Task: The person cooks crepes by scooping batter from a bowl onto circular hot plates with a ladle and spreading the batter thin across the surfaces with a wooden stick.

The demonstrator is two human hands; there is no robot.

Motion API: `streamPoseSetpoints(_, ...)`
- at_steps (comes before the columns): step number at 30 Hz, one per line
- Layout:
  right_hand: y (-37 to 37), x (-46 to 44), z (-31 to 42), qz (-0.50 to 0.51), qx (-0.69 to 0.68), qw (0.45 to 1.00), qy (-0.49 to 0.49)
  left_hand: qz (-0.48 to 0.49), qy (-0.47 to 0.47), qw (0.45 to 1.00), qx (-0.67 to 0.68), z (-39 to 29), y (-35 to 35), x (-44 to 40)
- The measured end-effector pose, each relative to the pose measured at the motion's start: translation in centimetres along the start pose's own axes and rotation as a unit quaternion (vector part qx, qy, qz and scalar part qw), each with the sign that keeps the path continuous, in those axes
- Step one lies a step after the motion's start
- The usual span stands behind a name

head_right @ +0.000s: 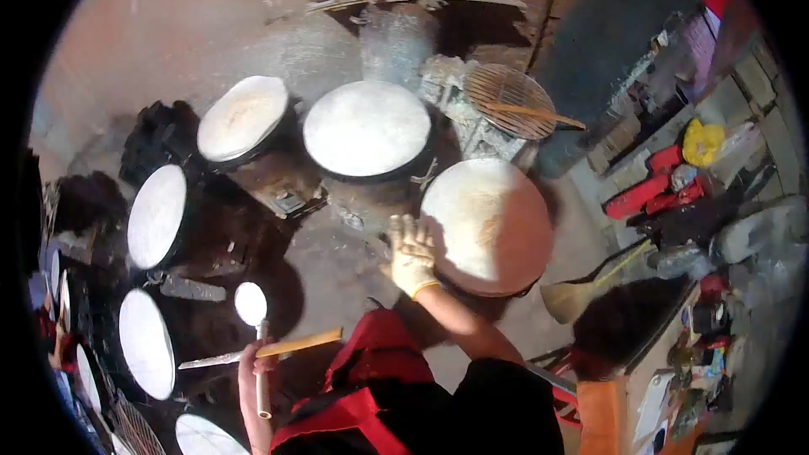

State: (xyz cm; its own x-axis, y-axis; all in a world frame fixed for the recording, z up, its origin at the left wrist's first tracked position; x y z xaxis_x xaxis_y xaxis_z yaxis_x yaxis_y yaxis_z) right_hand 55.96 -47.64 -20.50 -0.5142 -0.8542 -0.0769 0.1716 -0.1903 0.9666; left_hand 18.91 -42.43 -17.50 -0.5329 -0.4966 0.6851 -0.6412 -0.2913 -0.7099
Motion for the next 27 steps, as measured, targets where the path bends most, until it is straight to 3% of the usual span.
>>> streamPoseSetpoints(2, 0.1, 0.1, -4.4, -0.111, 0.047, 0.992, -0.021, 0.035, 0.080, 0.994, 0.058, -1.2, -0.8, -2.2)
streamPoseSetpoints(4, 0.0, 0.4, -7.3, -0.072, 0.105, 0.990, -0.062, 0.006, 0.038, 0.999, 0.019, -1.9, -4.9, -4.0)
streamPoseSetpoints(6, 2.5, 1.5, -8.0, -0.051, 0.020, 0.998, -0.043, 0.015, 0.080, 0.996, 0.042, -2.9, -6.5, -6.1)
streamPoseSetpoints(8, -0.6, 2.9, -11.1, -0.047, -0.014, 0.999, -0.016, 0.012, 0.096, 0.994, 0.043, -3.6, -8.2, -7.8)
streamPoseSetpoints(11, -1.1, 5.1, -14.2, 0.011, -0.145, 0.969, -0.202, 0.014, 0.121, 0.992, 0.031, -4.9, -10.3, -10.5)
streamPoseSetpoints(14, 7.5, 2.7, -12.7, -0.222, -0.036, 0.971, -0.083, 0.025, 0.168, 0.985, 0.021, -5.9, -12.4, -13.3)
streamPoseSetpoints(15, 9.3, 2.5, -13.7, -0.262, 0.137, 0.955, -0.032, -0.007, 0.163, 0.987, 0.012, -6.6, -12.4, -14.4)
streamPoseSetpoints(17, 14.1, 0.3, -17.0, -0.267, 0.058, 0.962, -0.020, 0.021, 0.164, 0.986, -0.036, -7.5, -13.1, -16.5)
streamPoseSetpoints(19, 22.3, -5.9, -16.6, -0.180, -0.005, 0.979, -0.100, 0.006, 0.134, 0.983, -0.122, -8.2, -15.4, -17.5)
streamPoseSetpoints(20, 25.8, -9.3, -15.9, -0.120, 0.186, 0.966, -0.134, 0.029, 0.150, 0.980, -0.124, -8.6, -15.9, -18.5)
streamPoseSetpoints(22, 30.6, -13.5, -18.8, -0.274, 0.171, 0.946, -0.021, 0.077, 0.175, 0.974, -0.125, -9.6, -16.6, -20.5)
streamPoseSetpoints(24, 35.1, -17.8, -22.0, -0.250, 0.139, 0.947, -0.144, 0.059, 0.168, 0.976, -0.122, -10.0, -17.4, -21.3)
streamPoseSetpoints(26, 37.5, -19.6, -27.5, -0.289, -0.014, 0.901, -0.322, 0.035, 0.131, 0.978, -0.157, -10.7, -17.9, -22.1)
streamPoseSetpoints(27, 37.6, -19.7, -29.5, -0.353, -0.069, 0.869, -0.339, 0.027, 0.134, 0.982, -0.130, -10.8, -17.8, -22.7)
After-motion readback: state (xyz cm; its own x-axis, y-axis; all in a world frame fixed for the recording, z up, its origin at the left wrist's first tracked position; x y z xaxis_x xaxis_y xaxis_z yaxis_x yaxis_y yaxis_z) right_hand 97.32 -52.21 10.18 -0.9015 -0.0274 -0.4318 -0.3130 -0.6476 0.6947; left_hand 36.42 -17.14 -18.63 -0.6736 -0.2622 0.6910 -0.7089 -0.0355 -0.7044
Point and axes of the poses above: each hand's wrist, its own x-axis away from the middle knuckle, its own y-axis out of the back of the hand, z = x × y, the point moved 4 cm from there along -x, towards the middle knuckle, and after that the axes turned 4 degrees about -x, right-handed, at the moved point
